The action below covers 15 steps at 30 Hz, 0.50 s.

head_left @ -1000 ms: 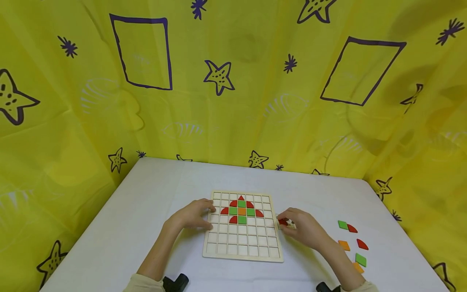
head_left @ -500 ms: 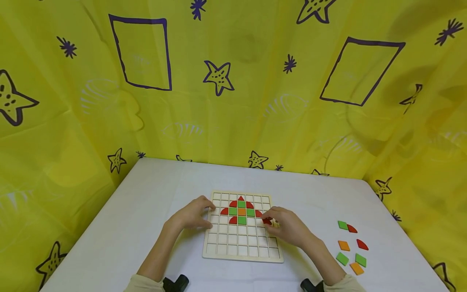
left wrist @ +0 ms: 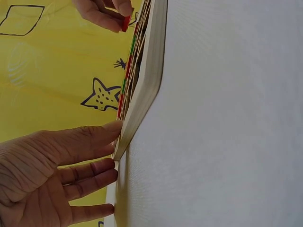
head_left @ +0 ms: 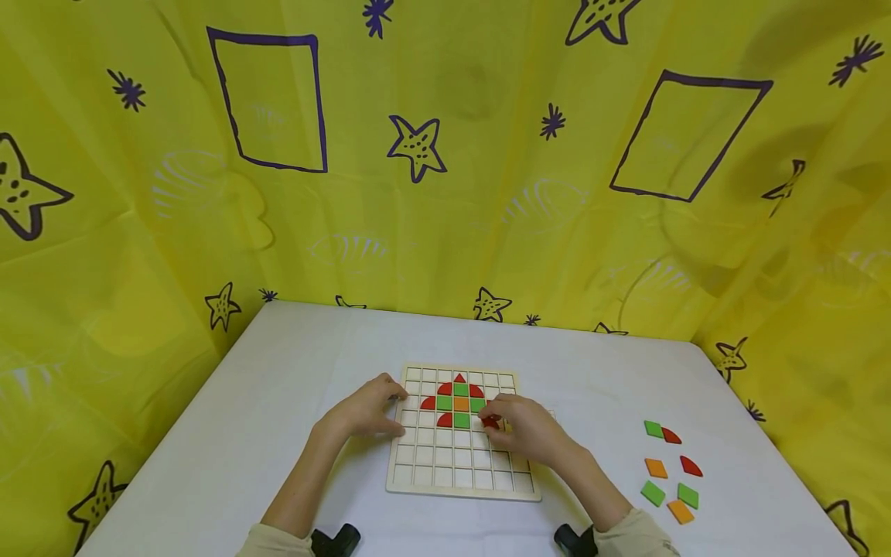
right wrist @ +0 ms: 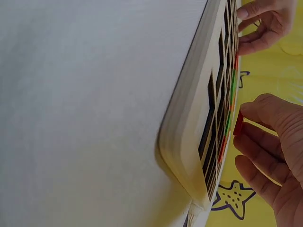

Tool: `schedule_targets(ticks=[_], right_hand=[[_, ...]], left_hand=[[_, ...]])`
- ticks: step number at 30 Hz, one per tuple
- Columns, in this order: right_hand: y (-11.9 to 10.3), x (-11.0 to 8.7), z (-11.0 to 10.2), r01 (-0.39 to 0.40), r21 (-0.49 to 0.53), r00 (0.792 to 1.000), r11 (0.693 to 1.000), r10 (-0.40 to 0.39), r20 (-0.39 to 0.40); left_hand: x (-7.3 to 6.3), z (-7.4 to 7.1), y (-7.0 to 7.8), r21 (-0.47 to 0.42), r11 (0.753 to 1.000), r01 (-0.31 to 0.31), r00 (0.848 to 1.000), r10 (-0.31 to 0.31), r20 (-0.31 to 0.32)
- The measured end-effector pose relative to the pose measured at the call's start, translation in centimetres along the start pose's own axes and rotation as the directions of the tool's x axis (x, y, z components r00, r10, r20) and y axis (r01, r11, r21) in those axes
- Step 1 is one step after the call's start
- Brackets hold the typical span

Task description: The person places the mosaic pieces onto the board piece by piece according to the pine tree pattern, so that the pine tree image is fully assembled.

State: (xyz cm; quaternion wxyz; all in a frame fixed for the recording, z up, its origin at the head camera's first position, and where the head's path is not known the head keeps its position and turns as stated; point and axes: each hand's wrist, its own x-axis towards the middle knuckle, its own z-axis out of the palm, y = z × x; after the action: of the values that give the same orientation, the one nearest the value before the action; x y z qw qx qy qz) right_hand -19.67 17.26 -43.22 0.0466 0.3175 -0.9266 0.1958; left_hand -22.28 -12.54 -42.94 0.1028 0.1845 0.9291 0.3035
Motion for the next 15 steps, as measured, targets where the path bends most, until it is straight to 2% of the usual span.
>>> schedule_targets(ticks=[9, 15], right_hand=[[-0.3, 1.1, 0.9, 0.021, -0.059, 1.0, 0.998, -0.021, 0.009], [-0.7, 1.5, 1.1, -0.002, -0.031, 0.999, 1.0, 0.003, 0.033]], left_hand=[[0.1, 0.0, -0.1, -0.012, 1.0, -0.009, 1.0, 0.009, 0.001], [0.1, 0.0, -0.1, 0.0, 1.0, -0.008, 1.0, 0.008, 0.002]])
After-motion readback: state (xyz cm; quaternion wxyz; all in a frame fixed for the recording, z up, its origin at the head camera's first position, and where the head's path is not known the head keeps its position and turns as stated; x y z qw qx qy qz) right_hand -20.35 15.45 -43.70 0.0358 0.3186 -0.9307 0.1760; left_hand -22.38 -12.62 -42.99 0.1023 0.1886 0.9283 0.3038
